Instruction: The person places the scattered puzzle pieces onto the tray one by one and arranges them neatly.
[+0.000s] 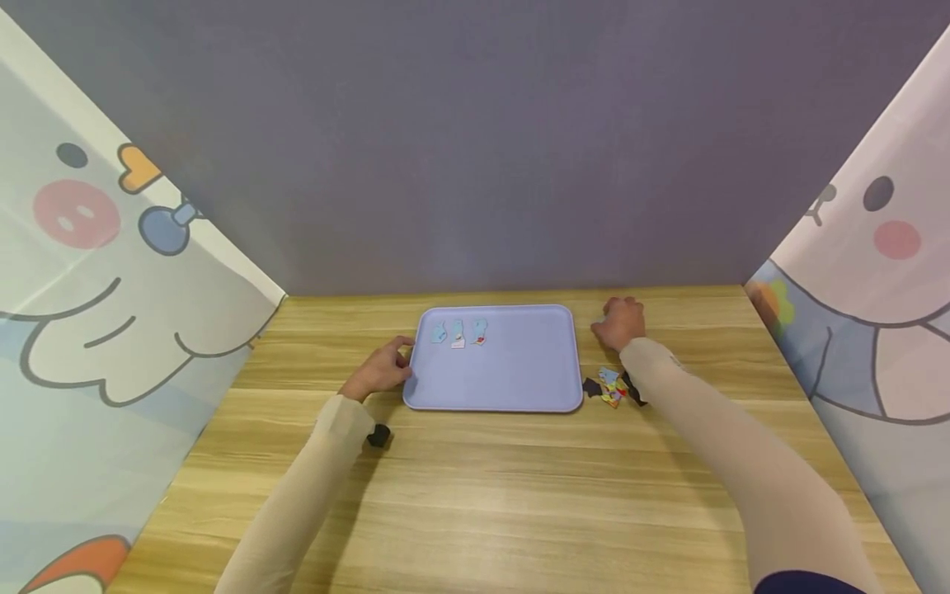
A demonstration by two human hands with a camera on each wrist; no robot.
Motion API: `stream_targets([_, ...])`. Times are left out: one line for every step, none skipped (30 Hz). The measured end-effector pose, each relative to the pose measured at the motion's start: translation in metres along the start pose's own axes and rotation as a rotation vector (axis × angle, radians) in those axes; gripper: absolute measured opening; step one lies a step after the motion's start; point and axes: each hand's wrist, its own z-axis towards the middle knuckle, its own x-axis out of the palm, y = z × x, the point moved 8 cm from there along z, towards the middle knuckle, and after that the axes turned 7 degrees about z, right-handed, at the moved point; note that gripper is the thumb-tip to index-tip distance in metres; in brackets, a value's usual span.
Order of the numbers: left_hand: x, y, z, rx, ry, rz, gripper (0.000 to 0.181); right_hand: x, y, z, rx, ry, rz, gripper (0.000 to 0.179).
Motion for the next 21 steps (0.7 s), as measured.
stream_targets([0.0000, 0.0001, 0.0000, -0.002, 0.001, -0.002, 0.058, 0.0002, 0.0003, 0.0004, -0.004, -0.001, -0.003, 0.038])
stream_targets([0.0001, 0.0001, 0.0001, -0.002, 0.004, -0.004, 0.058, 0.0005, 0.0005, 0.0009, -0.009, -0.001, -0.004, 0.036])
stream_targets([0.0000, -0.0003, 0.0000, 0.000, 0.005, -0.006, 0.059, 0.0008, 0.0005, 0.0013, -0.013, -0.001, -0.006, 0.035])
stream_targets([0.0000, -0.0004, -0.0002, -0.001, 0.005, -0.007, 0.059, 0.0011, 0.0007, 0.0018, -0.020, 0.000, -0.010, 0.034])
stream_targets([-0.0001, -0.0005, -0.0005, -0.001, 0.005, -0.009, 0.059, 0.0016, 0.0014, 0.0020, -0.025, 0.004, -0.012, 0.033])
stream_targets([0.0000, -0.0003, -0.0006, -0.002, 0.005, -0.009, 0.059, 0.0021, 0.0017, 0.0022, -0.030, 0.007, -0.014, 0.032])
stream_targets([-0.0002, -0.0005, -0.0008, -0.002, 0.004, -0.010, 0.059, 0.0022, 0.0021, 0.0024, -0.033, 0.010, -0.012, 0.031])
stream_targets([-0.0001, -0.0005, -0.0007, 0.000, 0.005, -0.010, 0.059, 0.0025, 0.0022, 0.0028, -0.035, 0.014, -0.010, 0.031])
stream_targets([-0.0002, -0.0007, -0.0010, -0.001, 0.005, -0.012, 0.059, 0.0027, 0.0023, 0.0031, -0.038, 0.019, -0.009, 0.032])
stream_targets([-0.0002, -0.0007, -0.0012, -0.003, 0.005, -0.012, 0.059, 0.0029, 0.0023, 0.0033, -0.039, 0.025, -0.008, 0.032])
stream_targets([-0.0002, -0.0008, -0.0014, -0.003, 0.005, -0.013, 0.059, 0.0031, 0.0022, 0.0033, -0.040, 0.033, -0.009, 0.034])
stream_targets([-0.0002, -0.0008, -0.0014, -0.005, 0.005, -0.013, 0.059, 0.0034, 0.0016, 0.0035, -0.040, 0.043, -0.010, 0.035])
stream_targets([-0.0003, -0.0009, -0.0015, -0.006, 0.005, -0.012, 0.059, 0.0034, 0.0010, 0.0036, -0.040, 0.051, -0.012, 0.037])
stream_targets([-0.0003, -0.0011, -0.0016, -0.006, 0.005, -0.011, 0.059, 0.0034, 0.0005, 0.0034, -0.040, 0.061, -0.015, 0.038])
stream_targets([-0.0005, -0.0012, -0.0019, -0.007, 0.004, -0.009, 0.059, 0.0030, -0.0001, 0.0032, -0.040, 0.067, -0.016, 0.038])
stream_targets([-0.0007, -0.0014, -0.0021, -0.008, 0.003, -0.006, 0.059, 0.0027, -0.0007, 0.0029, -0.038, 0.074, -0.017, 0.038])
stream_targets([-0.0008, -0.0016, -0.0022, -0.006, 0.002, -0.004, 0.059, 0.0025, -0.0015, 0.0024, -0.034, 0.082, -0.014, 0.038])
stream_targets([-0.0010, -0.0017, -0.0023, -0.007, 0.001, -0.002, 0.059, 0.0021, -0.0022, 0.0021, -0.030, 0.087, -0.011, 0.037])
stream_targets([-0.0011, -0.0019, -0.0025, -0.005, 0.001, 0.000, 0.059, 0.0019, -0.0032, 0.0017, -0.022, 0.093, -0.006, 0.036])
stream_targets([-0.0013, -0.0021, -0.0028, -0.005, 0.000, 0.001, 0.059, 0.0019, -0.0039, 0.0012, -0.015, 0.101, 0.000, 0.036])
stream_targets([-0.0015, -0.0021, -0.0030, -0.006, 0.000, 0.000, 0.058, 0.0022, -0.0050, 0.0010, -0.006, 0.106, 0.006, 0.035])
